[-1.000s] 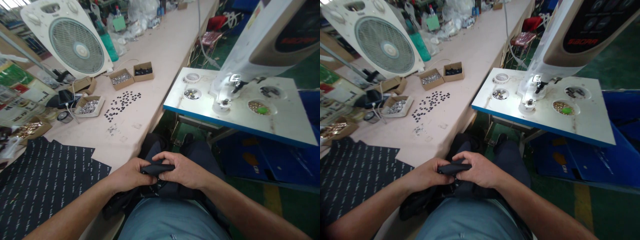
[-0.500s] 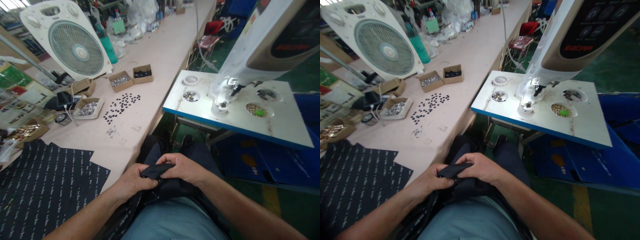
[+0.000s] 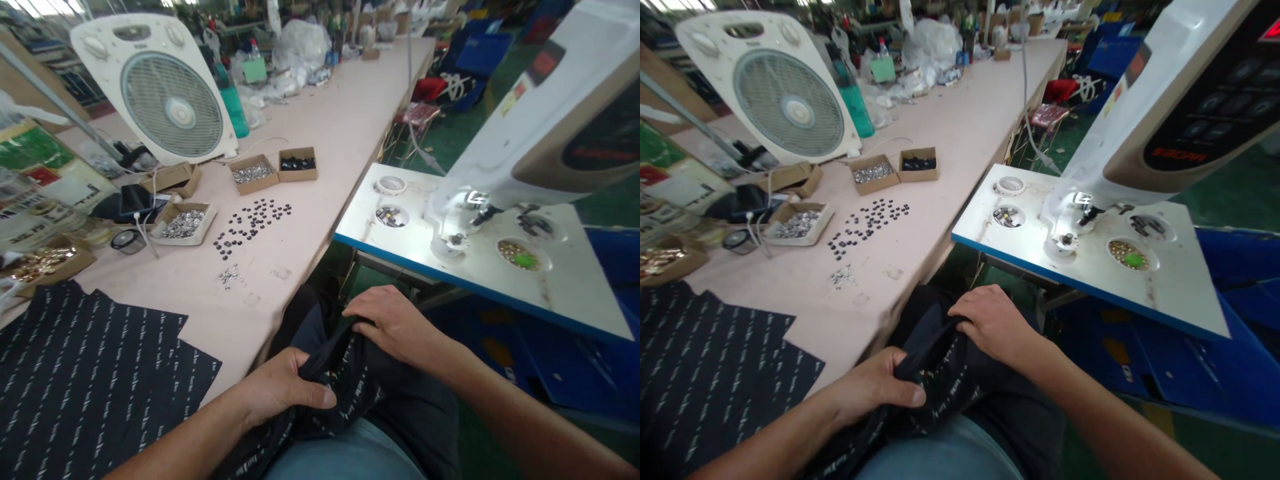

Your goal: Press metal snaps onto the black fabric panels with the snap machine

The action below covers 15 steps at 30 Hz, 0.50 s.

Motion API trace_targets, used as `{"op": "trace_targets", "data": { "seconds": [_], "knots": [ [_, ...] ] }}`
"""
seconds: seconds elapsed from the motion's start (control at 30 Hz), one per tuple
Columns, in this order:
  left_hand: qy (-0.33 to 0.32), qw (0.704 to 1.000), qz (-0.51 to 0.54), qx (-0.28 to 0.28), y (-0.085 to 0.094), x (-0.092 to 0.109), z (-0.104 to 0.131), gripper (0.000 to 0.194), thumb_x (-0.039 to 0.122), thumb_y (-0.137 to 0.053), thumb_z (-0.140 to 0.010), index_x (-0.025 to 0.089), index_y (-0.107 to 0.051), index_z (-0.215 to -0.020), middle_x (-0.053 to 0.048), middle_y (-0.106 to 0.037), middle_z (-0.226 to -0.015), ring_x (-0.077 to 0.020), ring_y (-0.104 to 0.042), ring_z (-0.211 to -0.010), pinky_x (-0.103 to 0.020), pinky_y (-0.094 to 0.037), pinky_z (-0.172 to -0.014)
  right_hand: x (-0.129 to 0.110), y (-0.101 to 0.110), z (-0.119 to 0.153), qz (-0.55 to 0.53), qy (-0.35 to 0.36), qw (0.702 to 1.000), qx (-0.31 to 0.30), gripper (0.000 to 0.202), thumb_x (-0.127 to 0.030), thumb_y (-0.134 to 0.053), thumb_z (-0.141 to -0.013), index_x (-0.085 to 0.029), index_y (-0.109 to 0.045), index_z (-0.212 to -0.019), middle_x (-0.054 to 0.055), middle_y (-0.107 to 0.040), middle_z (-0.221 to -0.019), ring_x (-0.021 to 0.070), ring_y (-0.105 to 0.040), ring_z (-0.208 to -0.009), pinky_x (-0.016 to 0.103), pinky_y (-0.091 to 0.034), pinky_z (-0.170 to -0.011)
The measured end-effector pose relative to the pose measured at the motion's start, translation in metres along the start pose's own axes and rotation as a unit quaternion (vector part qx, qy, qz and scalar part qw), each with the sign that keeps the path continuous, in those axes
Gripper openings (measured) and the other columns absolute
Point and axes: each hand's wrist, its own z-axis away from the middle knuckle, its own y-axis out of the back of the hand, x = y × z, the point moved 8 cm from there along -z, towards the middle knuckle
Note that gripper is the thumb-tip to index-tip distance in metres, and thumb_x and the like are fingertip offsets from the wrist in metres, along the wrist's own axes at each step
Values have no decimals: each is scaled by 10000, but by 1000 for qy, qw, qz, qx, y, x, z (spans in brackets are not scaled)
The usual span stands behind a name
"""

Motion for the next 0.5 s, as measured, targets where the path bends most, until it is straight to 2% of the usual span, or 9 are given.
{"op": "trace_targets", "data": {
  "seconds": [0.07, 0.17, 0.27, 0.4, 0.5],
  "knots": [
    [-6, 1000, 12, 2, -3, 2, -7, 318, 283, -908, -529, 101, -713, -702, -16, -656, -682, -105, -556, -586, -227, -449, -629, -12, 7, -5, 6, 22, 999, 31, 456, -42, -537, -810, -217, -698, -1200, 82, -695, -1227, 265, -574, -1196, 463, -355, -1072],
    [-54, 998, 25, 24, 2, 10, -17, 297, 273, -898, -535, 109, -708, -693, 14, -617, -652, -82, -499, -577, -207, -399, -603, -36, -4, -9, -85, 45, 995, 8, 561, -47, -548, -764, -248, -662, -1275, 65, -650, -1324, 242, -534, -1273, 423, -367, -1107],
    [-91, 995, 40, 32, 11, 13, -24, 308, 272, -903, -538, 102, -724, -723, 9, -623, -667, -87, -503, -607, -215, -386, -629, -39, -24, -15, -172, -14, 985, -15, 364, -186, -644, -820, -252, -722, -1170, 64, -716, -1189, 248, -616, -1142, 393, -439, -1031],
    [-67, 994, 83, 27, 18, 4, -30, 406, 280, -914, -507, 99, -767, -839, -37, -693, -759, -128, -573, -647, -274, -454, -712, -21, -47, -35, -227, -89, 968, -60, 128, -260, -663, -867, -235, -768, -937, 27, -757, -930, 216, -680, -881, 328, -490, -842],
    [-84, 992, 91, -30, 9, 2, -33, 394, 249, -922, -498, 134, -775, -846, -28, -719, -843, -127, -597, -705, -257, -468, -750, -19, -44, -64, -213, -85, 972, -46, 115, -272, -652, -885, -210, -748, -869, 23, -736, -869, 191, -668, -821, 287, -480, -763]
  ]
}}
